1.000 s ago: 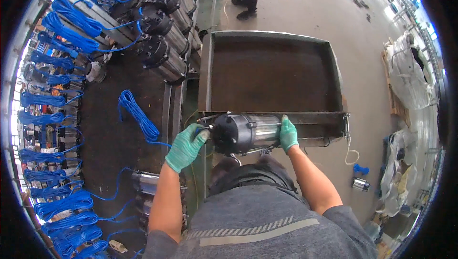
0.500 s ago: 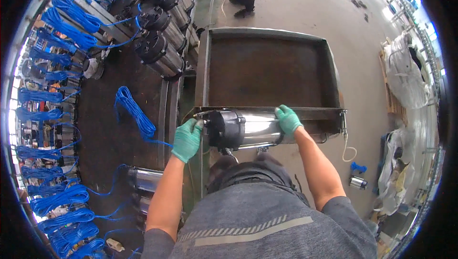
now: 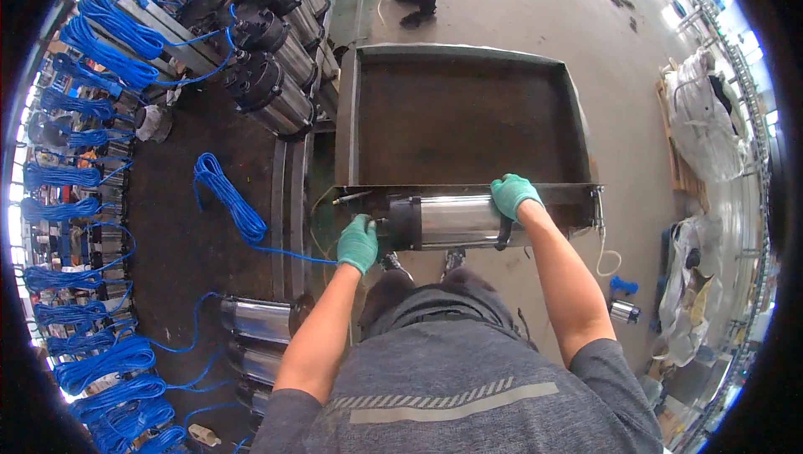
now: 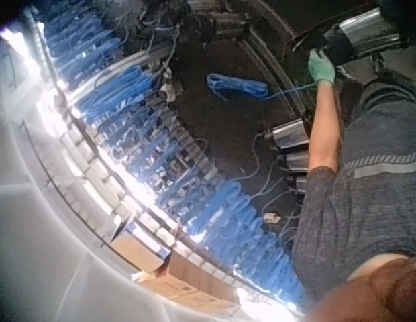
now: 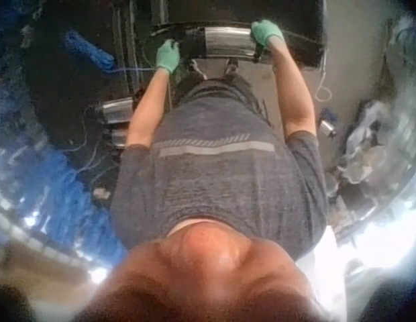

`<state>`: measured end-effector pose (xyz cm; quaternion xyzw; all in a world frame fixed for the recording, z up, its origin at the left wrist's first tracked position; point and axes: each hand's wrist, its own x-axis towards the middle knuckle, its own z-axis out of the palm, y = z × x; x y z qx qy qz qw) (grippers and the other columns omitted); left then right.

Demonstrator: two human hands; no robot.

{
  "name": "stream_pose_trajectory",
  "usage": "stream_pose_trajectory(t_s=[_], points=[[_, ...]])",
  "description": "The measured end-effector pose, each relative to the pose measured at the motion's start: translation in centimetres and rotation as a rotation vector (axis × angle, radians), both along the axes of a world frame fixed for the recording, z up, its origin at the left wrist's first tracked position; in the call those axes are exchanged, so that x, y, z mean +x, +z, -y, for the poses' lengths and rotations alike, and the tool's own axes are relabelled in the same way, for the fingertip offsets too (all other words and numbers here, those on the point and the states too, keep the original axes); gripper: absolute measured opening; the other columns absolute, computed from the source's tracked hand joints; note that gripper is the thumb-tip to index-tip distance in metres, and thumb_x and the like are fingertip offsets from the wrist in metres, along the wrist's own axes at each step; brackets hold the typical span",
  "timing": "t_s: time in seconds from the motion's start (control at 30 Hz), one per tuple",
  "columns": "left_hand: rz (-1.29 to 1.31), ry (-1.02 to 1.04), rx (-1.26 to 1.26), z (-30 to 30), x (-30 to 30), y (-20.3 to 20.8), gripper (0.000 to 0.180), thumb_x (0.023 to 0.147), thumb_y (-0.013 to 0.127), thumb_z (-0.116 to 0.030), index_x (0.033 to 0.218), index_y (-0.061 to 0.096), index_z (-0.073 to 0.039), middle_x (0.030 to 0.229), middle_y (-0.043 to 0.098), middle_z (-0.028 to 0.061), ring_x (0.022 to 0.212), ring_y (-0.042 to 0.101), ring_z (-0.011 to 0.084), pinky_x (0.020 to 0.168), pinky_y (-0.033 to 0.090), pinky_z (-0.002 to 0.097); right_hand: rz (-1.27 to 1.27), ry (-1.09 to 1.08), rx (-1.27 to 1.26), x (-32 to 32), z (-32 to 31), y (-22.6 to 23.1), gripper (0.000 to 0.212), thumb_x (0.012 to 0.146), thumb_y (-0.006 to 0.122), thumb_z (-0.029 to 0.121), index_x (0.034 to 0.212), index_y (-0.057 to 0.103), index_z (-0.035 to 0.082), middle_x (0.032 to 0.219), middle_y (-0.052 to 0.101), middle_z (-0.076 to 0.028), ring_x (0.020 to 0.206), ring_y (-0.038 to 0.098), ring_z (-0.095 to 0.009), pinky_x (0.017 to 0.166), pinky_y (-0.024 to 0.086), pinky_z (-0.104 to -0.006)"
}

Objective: The person picks up a cylindrical submersible pump from an assembly line, dunks it into a water-filled tank for testing, and then returns it to the line while coiling its blue power cable.

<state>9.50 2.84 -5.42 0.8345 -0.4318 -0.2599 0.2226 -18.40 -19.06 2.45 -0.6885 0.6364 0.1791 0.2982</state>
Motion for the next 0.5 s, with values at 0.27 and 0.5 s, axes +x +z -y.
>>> stream_pose_trajectory(t_s=[0.27,0.5], points=[[-0.085,-0.176,0.192,-3.5,-2.9,3.5,0.033,0.091,0.067,-0.03,0.116,0.066,-0.007,0.102,0.072,0.0205,0.092,0.067,0.041,0.081,0.053,0.0486,0.008,-0.096,-0.06,-0.6,-1.1,2.9,0.067,0.101,0.038,0.061,0.128,0.059,0.004,0.122,0.066,-0.028,0.117,0.062,-0.042,0.099,0.049,-0.0493],[-0.004,-0.171,0.097,-2.1,-5.5,-0.5,0.035,0.091,0.068,-0.03,0.117,0.067,-0.006,0.104,0.072,0.0199,0.096,0.068,0.0409,0.083,0.054,0.0485,0.205,-0.13,-0.284,-3.5,-7.2,2.7,0.064,0.098,0.053,0.053,0.147,0.044,0.013,0.121,0.067,-0.024,0.106,0.066,-0.044,0.091,0.052,-0.0507]])
